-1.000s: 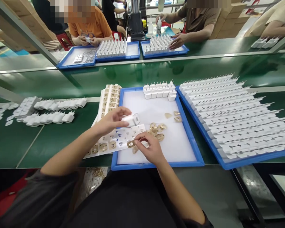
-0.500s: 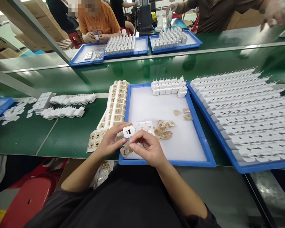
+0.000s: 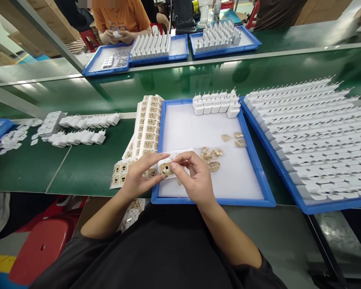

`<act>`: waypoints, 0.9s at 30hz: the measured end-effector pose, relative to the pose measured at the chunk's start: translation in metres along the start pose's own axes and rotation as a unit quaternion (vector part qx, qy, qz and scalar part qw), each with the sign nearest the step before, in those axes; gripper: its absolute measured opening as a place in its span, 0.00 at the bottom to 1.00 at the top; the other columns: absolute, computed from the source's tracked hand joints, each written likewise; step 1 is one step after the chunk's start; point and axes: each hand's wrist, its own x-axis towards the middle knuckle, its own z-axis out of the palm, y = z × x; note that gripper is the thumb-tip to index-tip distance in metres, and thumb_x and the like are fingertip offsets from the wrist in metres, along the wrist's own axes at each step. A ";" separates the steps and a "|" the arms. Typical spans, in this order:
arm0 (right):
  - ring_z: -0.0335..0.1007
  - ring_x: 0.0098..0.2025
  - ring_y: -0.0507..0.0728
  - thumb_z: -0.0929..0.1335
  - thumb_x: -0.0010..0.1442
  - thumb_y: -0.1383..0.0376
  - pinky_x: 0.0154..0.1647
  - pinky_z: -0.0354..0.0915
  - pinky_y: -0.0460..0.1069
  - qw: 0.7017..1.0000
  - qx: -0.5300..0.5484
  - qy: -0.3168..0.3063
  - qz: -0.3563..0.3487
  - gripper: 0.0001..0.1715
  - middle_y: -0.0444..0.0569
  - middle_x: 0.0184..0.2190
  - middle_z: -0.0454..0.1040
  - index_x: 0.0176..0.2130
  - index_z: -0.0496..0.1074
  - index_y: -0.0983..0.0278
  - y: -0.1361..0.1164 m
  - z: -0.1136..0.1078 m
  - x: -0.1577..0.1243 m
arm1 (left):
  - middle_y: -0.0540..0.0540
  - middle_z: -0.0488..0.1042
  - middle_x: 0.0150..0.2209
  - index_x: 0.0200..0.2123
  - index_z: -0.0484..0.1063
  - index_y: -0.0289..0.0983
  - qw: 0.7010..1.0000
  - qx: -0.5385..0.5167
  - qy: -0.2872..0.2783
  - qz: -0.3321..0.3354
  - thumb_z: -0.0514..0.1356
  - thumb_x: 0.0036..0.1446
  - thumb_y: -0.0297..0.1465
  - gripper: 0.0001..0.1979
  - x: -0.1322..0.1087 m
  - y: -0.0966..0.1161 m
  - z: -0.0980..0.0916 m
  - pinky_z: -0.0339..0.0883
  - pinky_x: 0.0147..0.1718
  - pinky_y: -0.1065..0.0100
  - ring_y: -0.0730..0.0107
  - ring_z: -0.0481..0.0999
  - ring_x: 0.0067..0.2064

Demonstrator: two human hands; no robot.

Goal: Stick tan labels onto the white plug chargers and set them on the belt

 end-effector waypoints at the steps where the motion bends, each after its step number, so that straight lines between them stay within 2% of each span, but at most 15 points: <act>1: 0.71 0.36 0.53 0.73 0.63 0.63 0.40 0.70 0.50 1.000 -0.002 0.001 0.001 0.02 0.43 0.32 0.74 0.36 0.76 0.59 0.001 0.001 0.000 | 0.39 0.80 0.53 0.63 0.68 0.42 1.000 0.000 0.002 0.003 0.66 0.63 0.32 0.25 0.000 0.000 0.000 0.74 0.52 0.56 0.57 0.80 0.53; 7: 0.72 0.36 0.55 0.73 0.63 0.60 0.39 0.72 0.51 1.000 -0.013 0.002 0.008 0.06 0.45 0.32 0.75 0.36 0.75 0.59 0.002 0.002 -0.001 | 0.39 0.80 0.53 0.63 0.68 0.43 1.000 -0.007 0.002 0.005 0.67 0.62 0.33 0.27 0.001 -0.001 -0.001 0.74 0.52 0.57 0.57 0.80 0.52; 17: 0.73 0.36 0.53 0.72 0.63 0.66 0.37 0.71 0.47 1.000 -0.017 0.004 0.009 0.03 0.43 0.32 0.74 0.35 0.76 0.59 0.002 0.003 0.002 | 0.40 0.80 0.53 0.63 0.68 0.43 1.000 -0.011 -0.008 0.008 0.66 0.63 0.32 0.26 0.002 -0.003 -0.004 0.74 0.52 0.57 0.57 0.79 0.52; 27: 0.73 0.37 0.54 0.72 0.63 0.62 0.37 0.72 0.49 0.999 -0.031 0.008 0.017 0.04 0.45 0.33 0.75 0.36 0.75 0.59 0.005 0.005 0.001 | 0.39 0.80 0.52 0.63 0.68 0.43 1.000 -0.002 -0.007 0.013 0.67 0.62 0.32 0.26 0.002 -0.005 -0.003 0.74 0.51 0.56 0.57 0.80 0.52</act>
